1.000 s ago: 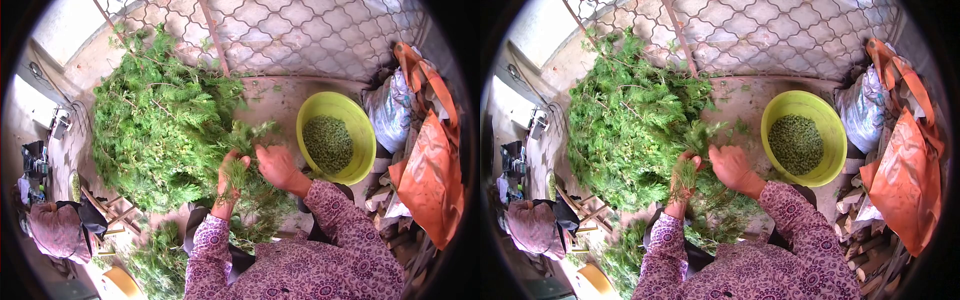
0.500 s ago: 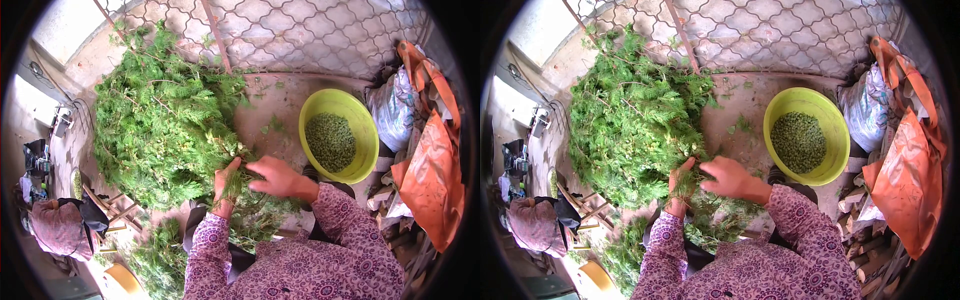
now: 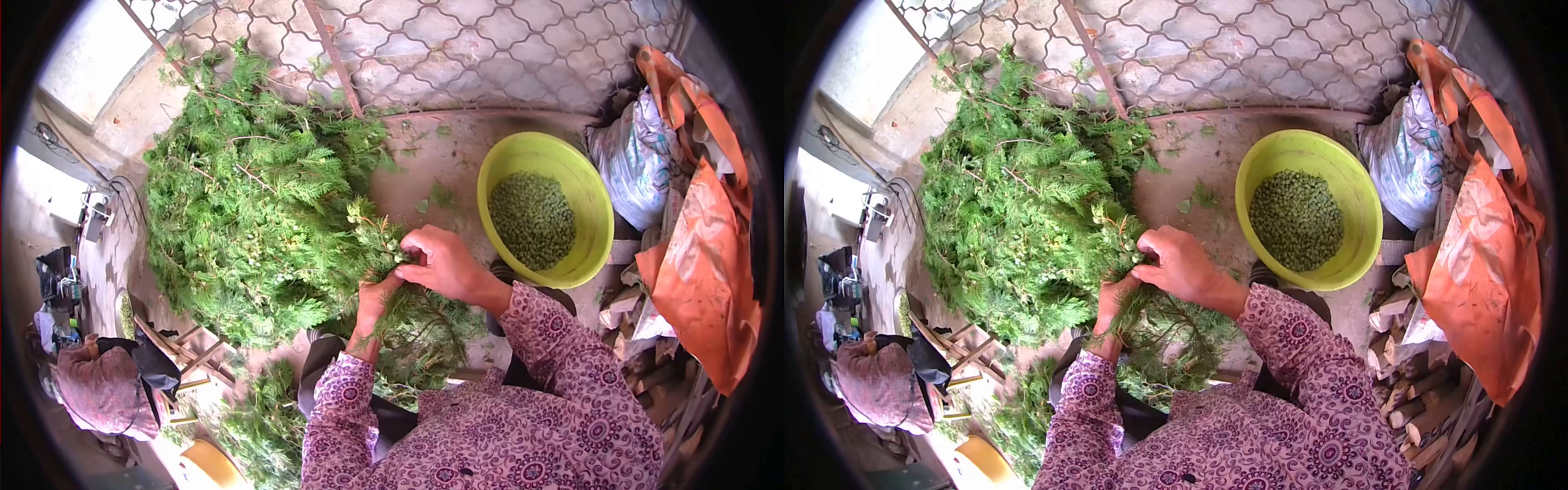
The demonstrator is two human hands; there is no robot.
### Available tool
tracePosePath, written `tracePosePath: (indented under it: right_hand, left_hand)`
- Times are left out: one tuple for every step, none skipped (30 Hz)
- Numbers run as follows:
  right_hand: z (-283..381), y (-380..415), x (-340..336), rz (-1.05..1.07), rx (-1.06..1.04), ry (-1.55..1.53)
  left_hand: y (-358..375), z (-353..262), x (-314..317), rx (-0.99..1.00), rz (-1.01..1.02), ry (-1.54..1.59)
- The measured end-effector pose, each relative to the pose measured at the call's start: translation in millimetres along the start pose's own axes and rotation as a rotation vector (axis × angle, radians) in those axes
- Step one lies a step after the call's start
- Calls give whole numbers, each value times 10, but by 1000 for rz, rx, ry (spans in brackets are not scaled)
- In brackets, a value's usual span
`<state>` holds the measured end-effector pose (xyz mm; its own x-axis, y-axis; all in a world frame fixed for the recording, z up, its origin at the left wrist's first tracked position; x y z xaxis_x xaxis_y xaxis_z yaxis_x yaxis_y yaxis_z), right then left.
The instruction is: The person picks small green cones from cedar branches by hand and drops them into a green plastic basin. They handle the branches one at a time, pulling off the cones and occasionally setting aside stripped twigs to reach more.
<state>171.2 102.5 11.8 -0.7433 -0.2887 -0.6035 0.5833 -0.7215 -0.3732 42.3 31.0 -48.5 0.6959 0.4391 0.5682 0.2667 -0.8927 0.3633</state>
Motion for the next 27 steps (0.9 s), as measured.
tracePosePath:
  right_hand:
    - [-17, -6, 2, 24, 9, -7]
    - [-31, -10, 5, 49, 18, -14]
    - [-39, -10, 9, 50, 20, -15]
    - [-47, -7, 19, 99, 47, -22]
    - [-54, -8, 29, 148, 71, -28]
    - [-53, -11, 36, 149, 72, -29]
    - [-49, -16, 40, 153, 53, -16]
    - [-48, -18, 40, 156, 35, -3]
    - [-47, -15, 38, 156, 36, -4]
    - [-52, -14, 33, 200, 84, 30]
    - [-55, -15, 28, 246, 132, 63]
    - [-46, -21, 20, 247, 131, 62]
    - [-47, -24, 16, 320, 275, -138]
    - [-48, -27, 5, 391, 419, -339]
    - [-51, -45, -34, 393, 420, -339]
    - [-65, -69, -88, 400, 508, -509]
    - [-71, -94, -151, 405, 596, -680]
    - [-59, -126, -241, 391, 630, -748]
    - [-66, -142, -272, 394, 628, -747]
    - [-72, -153, -295, 332, 635, -856]
    - [-87, -155, -322, 268, 641, -964]
    - [-145, -139, -309, 297, 621, -928]
    - [-139, -130, -314, 297, 620, -927]
    - [-93, -124, -326, 390, 583, -739]
    - [-57, -110, -317, 478, 541, -550]
    - [-38, -78, -240, 471, 500, -483]
    - [-35, -22, -141, 472, 499, -484]
  left_hand:
    - [4, -5, 0, 9, 3, 8]
    - [12, -27, -5, 8, 2, 8]
    - [32, -80, 7, 34, 39, -137]
    - [51, -110, 14, 57, 74, -281]
    - [59, -106, 12, 56, 72, -280]
    - [67, -101, 17, 71, 103, -240]
    - [71, -95, 23, 86, 135, -200]
    - [69, -87, 28, 85, 135, -200]
    - [65, -81, 31, 77, 145, -153]
    - [58, -83, 39, 70, 156, -106]
    - [63, -99, 50, 70, 155, -106]
    - [87, -132, 75, 60, 141, -125]
    - [108, -158, 94, 50, 126, -144]
    - [121, -173, 102, 51, 125, -142]
    - [134, -180, 103, -13, 108, -57]
    - [145, -185, 103, -77, 92, 27]
    - [151, -197, 102, -78, 90, 29]
    - [150, -211, 97, -94, 45, 32]
    - [151, -226, 95, -108, 0, 34]
    - [165, -235, 99, -147, -26, 77]
    - [150, -231, 82, -147, -25, 76]
    - [124, -221, 46, -133, -40, 75]
    - [107, -220, 27, -119, -56, 75]
    - [113, -251, 49, -121, -69, 106]
    - [98, -257, 31, -118, -69, 107]
    - [77, -253, -3, -125, -103, 101]
    - [64, -246, -26, -134, -137, 94]
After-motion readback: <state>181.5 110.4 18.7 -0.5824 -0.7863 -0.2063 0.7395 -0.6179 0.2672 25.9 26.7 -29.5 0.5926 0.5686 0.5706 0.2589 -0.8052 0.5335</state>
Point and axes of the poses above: each hand's wrist, its own y-axis away from the middle knuckle, its own x-axis out of the palm, z = x × y, the point moved 1 cm from there along -y, towards the middle knuckle, and after that the axes turned 9 degrees about y, right-handed, at the moved point
